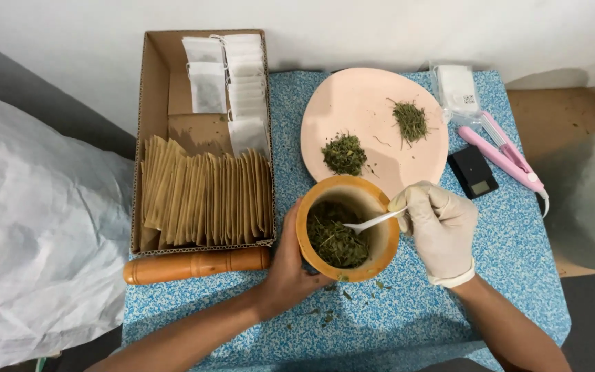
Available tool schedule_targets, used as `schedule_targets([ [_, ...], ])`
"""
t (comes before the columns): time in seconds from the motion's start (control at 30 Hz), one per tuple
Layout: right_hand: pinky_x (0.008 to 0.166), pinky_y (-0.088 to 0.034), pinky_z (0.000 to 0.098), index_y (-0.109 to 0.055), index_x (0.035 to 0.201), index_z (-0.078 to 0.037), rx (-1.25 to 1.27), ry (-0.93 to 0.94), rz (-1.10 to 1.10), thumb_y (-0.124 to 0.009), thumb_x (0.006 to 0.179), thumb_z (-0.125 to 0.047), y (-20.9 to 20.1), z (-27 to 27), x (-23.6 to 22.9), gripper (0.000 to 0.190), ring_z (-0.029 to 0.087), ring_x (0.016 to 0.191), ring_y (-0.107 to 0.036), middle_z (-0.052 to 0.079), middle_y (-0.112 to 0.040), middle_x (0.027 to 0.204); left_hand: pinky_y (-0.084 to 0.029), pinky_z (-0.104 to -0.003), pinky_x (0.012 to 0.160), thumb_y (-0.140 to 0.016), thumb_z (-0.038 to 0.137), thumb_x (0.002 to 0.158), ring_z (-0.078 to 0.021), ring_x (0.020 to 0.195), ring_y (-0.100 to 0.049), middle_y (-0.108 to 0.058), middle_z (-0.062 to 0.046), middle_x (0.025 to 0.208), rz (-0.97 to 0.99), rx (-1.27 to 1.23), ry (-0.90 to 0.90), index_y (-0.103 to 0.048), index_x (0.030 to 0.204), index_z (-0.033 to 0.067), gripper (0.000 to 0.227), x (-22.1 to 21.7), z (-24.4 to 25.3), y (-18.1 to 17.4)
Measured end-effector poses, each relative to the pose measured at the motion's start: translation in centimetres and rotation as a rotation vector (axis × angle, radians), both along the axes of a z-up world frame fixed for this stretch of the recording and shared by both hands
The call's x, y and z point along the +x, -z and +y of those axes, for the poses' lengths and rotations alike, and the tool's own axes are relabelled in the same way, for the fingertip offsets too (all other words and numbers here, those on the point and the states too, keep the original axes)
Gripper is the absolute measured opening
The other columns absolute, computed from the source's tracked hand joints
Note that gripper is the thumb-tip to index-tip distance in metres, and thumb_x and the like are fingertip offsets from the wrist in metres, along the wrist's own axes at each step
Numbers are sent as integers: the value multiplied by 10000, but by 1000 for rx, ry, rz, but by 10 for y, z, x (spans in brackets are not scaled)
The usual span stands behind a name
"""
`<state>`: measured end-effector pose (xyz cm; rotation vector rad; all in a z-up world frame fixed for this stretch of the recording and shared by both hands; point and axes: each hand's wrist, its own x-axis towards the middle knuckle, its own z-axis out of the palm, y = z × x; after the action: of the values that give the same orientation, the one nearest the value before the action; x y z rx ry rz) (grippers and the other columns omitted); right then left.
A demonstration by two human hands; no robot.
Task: Grinding dried tea leaves in a mortar with a pestle and scooping the ground tea onto a plate.
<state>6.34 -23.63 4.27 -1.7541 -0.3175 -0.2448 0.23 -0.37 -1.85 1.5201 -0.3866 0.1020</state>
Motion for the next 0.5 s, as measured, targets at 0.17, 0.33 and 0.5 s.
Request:
schedule_targets([
  [0.17, 544, -420, 230, -726, 869, -42, 4, -9, 6, -548, 1187, -213, -3, 0, 1, 402, 101, 528, -497, 48, -586, 621, -354, -528, 1356, -846, 239, 954, -373, 1600, -379, -358, -233, 1676, 24, -26, 49, -126, 1699, 17, 1060, 0, 2, -8],
  [0.33, 499, -384, 232, -713, 847, -47, 49, 5, 36, -529, 1187, -149, -8, 3, 5, 401, 98, 477, -459, 42, -547, 559, -394, -527, 1339, -866, 233, 941, -361, 1580, -408, -399, -225, 1660, 39, -61, 44, -96, 1706, 49, 1101, 2, -1, -8],
  [0.5, 451, -433, 296, -726, 748, 14, 65, 121, 115, -588, 1092, 9, -14, 15, 9, 371, 169, 412, -445, 118, -495, 464, -457, -748, 1205, -898, 77, 844, -631, 1539, -295, -192, -404, 1676, 106, -61, 39, 60, 1719, -17, 1301, 7, -3, 1],
])
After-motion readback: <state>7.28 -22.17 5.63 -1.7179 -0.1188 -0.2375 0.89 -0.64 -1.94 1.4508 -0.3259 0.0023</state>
